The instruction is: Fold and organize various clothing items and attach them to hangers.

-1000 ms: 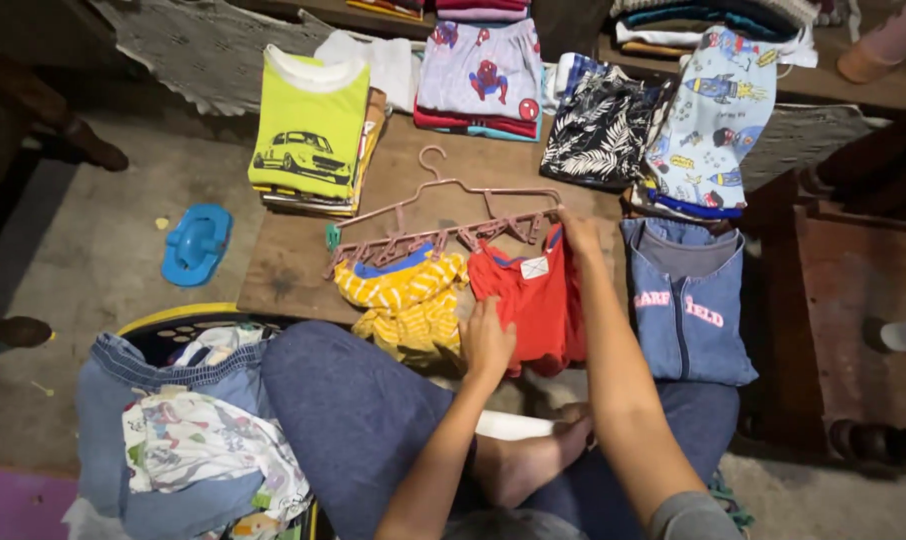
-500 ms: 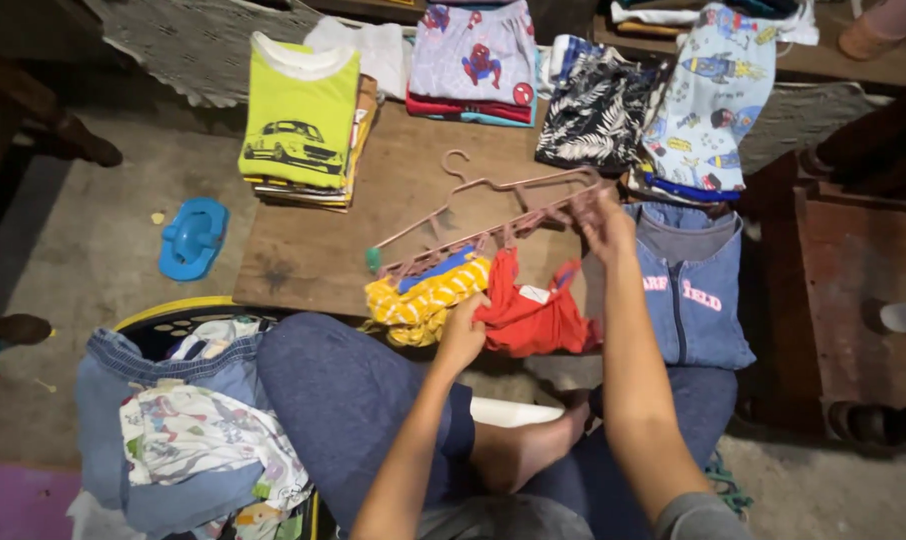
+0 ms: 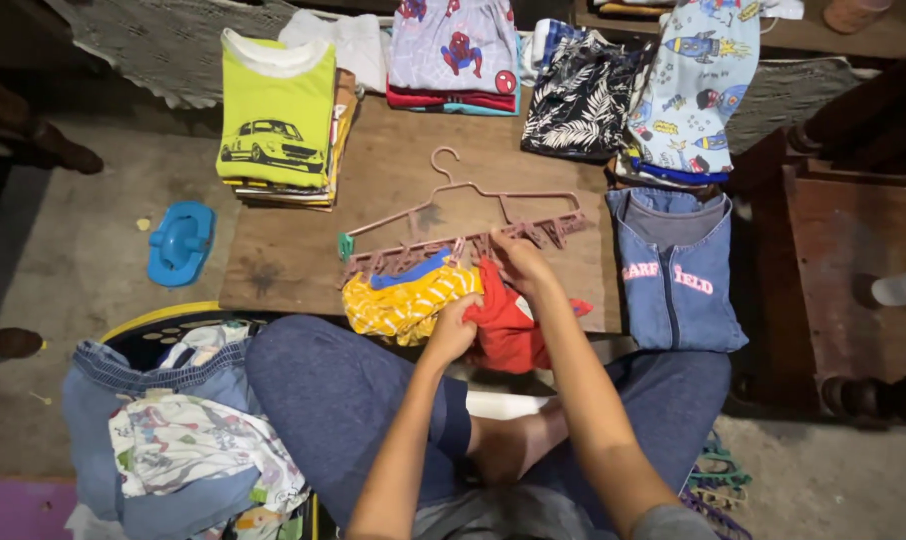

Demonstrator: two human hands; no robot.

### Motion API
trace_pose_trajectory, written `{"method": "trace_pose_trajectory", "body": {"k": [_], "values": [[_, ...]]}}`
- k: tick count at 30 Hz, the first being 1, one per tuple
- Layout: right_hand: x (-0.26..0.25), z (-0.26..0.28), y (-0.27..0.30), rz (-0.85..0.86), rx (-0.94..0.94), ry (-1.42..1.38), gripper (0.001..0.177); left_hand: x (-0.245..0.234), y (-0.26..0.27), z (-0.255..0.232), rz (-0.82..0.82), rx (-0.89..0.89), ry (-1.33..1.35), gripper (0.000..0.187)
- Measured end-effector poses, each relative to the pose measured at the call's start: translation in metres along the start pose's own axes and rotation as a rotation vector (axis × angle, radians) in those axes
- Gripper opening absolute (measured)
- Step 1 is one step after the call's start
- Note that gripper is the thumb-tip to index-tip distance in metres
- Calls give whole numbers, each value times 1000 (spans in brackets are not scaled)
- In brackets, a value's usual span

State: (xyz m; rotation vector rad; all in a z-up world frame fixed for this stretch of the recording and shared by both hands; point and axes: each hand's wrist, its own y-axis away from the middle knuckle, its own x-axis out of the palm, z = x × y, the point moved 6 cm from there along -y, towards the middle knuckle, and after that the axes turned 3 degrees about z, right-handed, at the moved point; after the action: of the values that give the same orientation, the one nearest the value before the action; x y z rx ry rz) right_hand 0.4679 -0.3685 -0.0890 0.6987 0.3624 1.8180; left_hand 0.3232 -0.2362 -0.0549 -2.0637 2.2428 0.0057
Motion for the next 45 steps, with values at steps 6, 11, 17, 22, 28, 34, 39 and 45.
{"method": "trace_pose_trajectory", "body": {"k": [6, 11, 17, 22, 28, 34, 39, 45], "values": [[4, -11, -28, 29, -29, -395, 27, -19, 10, -22, -41, -150, 57, 41], [-14, 5, -37, 15, -120, -538, 20, -18, 29, -25, 67, 25, -39, 41], [17, 44, 8, -35, -200, -760, 28, -65, 21, -49, -361, 50, -40, 65], [31, 21, -5, 37, -321, -653, 22, -60, 14, -25, -285, -371, -305, 64], [35, 15, -1, -70, -382, -390, 20, -53, 21, -80, -270, -342, -543, 61], [19, 51, 26, -61, -373, -510, 17, -46, 15, -92, -315, -401, -704, 84], [-6, 120, 73, -20, -578, -525, 15, -33, 3, -67, -376, -37, -871, 37], [-59, 126, 106, -118, -619, -640, 22, -24, 20, -140, -520, 211, -603, 50]]}}
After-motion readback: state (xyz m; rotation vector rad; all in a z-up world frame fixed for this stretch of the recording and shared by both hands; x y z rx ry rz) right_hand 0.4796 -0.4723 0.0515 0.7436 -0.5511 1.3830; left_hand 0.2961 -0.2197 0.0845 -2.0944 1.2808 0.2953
